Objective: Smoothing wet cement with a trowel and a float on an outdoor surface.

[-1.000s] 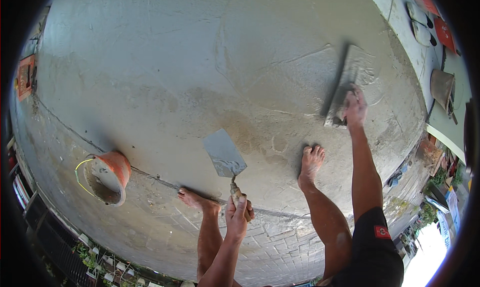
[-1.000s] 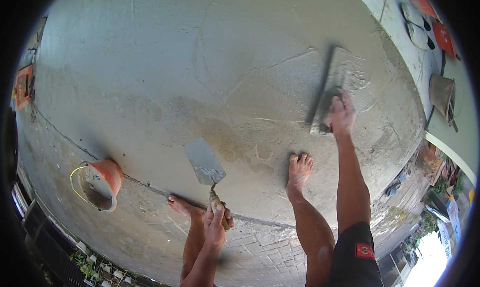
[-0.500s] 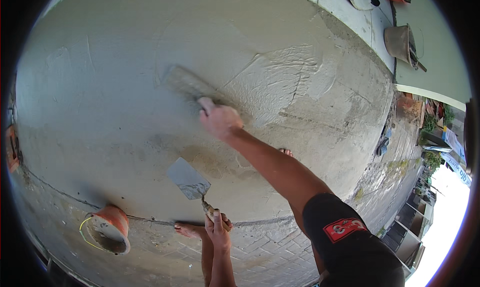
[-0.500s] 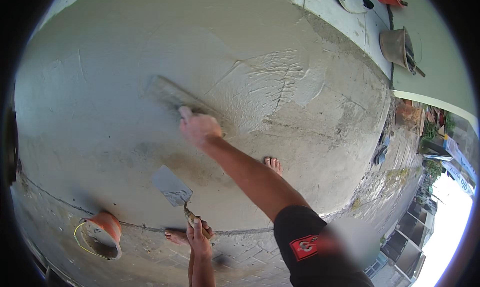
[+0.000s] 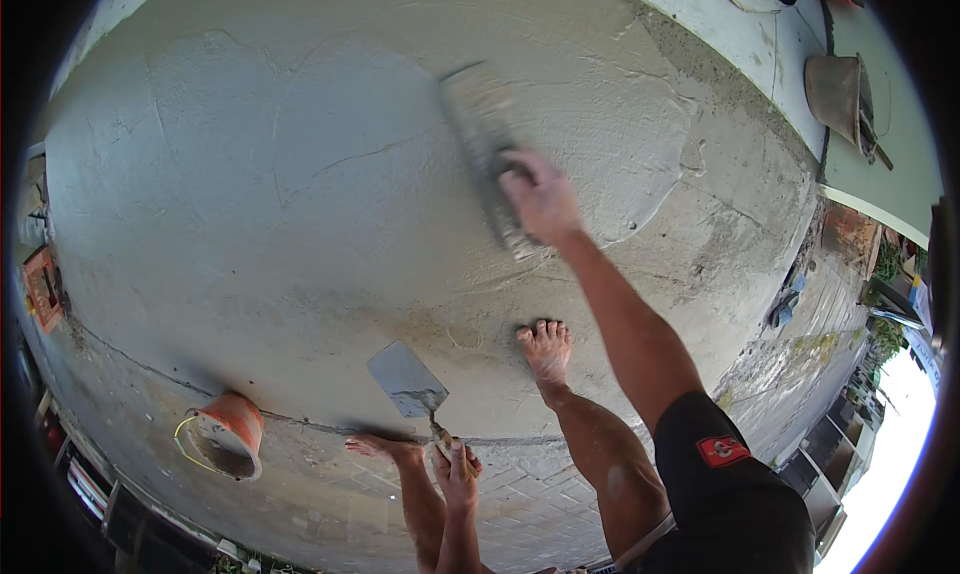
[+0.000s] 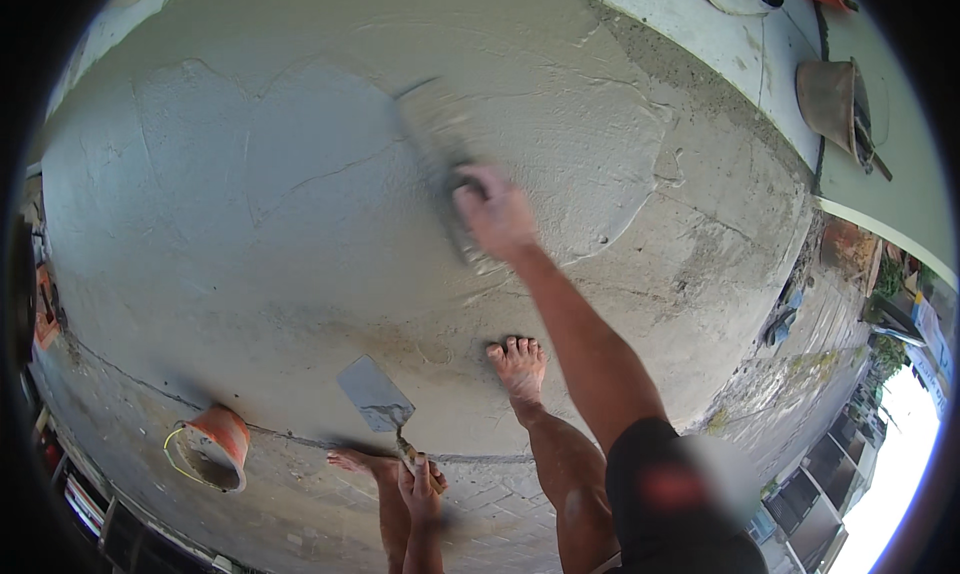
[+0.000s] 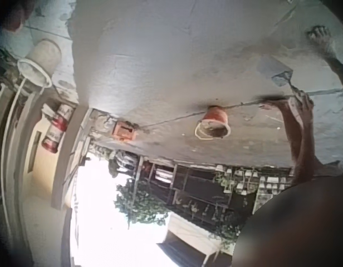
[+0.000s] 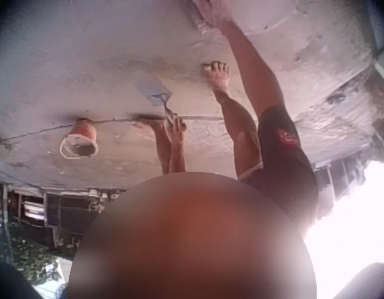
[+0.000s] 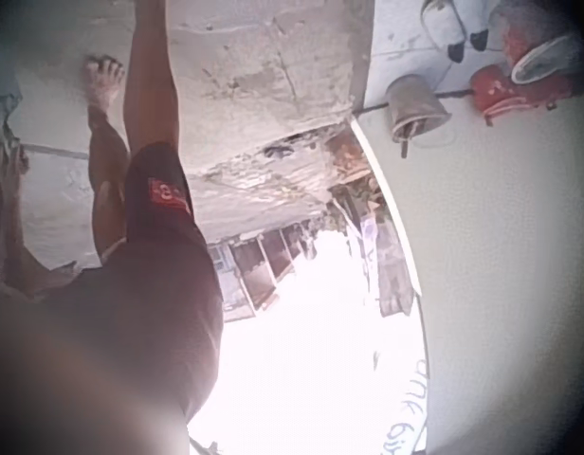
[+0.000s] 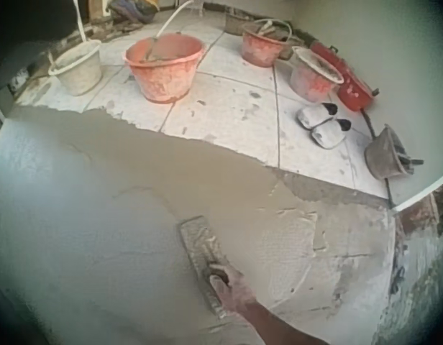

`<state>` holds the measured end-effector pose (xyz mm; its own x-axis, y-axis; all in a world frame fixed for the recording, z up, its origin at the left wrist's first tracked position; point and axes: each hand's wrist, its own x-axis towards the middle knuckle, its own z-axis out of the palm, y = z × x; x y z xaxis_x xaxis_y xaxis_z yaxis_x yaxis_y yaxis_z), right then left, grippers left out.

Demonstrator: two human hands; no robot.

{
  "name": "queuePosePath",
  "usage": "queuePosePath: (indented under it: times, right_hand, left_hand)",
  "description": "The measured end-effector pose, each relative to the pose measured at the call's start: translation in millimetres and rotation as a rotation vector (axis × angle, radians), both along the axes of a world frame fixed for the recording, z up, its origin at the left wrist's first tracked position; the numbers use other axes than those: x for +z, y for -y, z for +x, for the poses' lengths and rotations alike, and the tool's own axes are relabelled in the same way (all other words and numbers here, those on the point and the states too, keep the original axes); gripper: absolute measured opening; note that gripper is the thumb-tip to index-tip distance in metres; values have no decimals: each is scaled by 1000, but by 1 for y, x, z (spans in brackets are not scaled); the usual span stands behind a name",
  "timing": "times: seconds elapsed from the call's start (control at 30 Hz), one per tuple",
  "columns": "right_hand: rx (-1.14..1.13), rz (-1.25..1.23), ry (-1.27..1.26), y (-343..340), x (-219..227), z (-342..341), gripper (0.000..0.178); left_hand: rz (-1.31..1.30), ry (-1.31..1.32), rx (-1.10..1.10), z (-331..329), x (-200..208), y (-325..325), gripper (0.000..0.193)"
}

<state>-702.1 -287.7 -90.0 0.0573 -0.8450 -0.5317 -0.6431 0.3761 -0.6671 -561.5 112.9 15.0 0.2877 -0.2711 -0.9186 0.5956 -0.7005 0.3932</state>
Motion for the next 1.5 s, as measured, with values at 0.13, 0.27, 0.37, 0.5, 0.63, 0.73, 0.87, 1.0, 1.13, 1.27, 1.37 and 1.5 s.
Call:
queuePosePath:
  times: [0.13,0.27,0.37,0.5,0.63,0.73,0.87,1.0,1.13,1.27,1.37,1.5]
  right_hand:
    - [655,56,-144,-40,-18,91,38]
    - [686,213,-273,13,31,63,33]
    - [320,-38,-442,44,26,-16,34]
    - [-352,-457,-258,43,-24,-177,37]
    - [-870,-285,113,-6,-16,-211,33]
    - [-711,-192,364,-48,11,-181,30]
    - [-369,72,615,-84,80,-61,31]
    - [-27,207,524,-78,117,-10,32]
    - [145,348,274,-70,139,-48,31]
    - [236,1,-84,-113,107,-184,35]
    - [198,-187,-176,-146,121,-176,37]
    - [374,-366,-208,-146,126,-101,33]
  left_hand:
    - [62,-74,125,-55,9,13,22]
    - [0,-135,-15,-61,22,33,24]
    - [-78,-173,-61,-52,22,37,20]
    - [-161,-147,-123,-28,18,15,21]
    - [-120,-56,-147,12,26,2,17]
    - [-59,-82,-238,27,30,22,20]
    - [-33,-276,-162,34,47,79,19]
    - [-46,-582,-211,22,67,148,20]
    - [-102,-635,-293,15,80,180,23]
    - [-132,-597,-300,2,70,192,20]
    - [-159,-460,-327,-2,61,198,20]
    - [-193,-225,-484,-19,50,205,23]
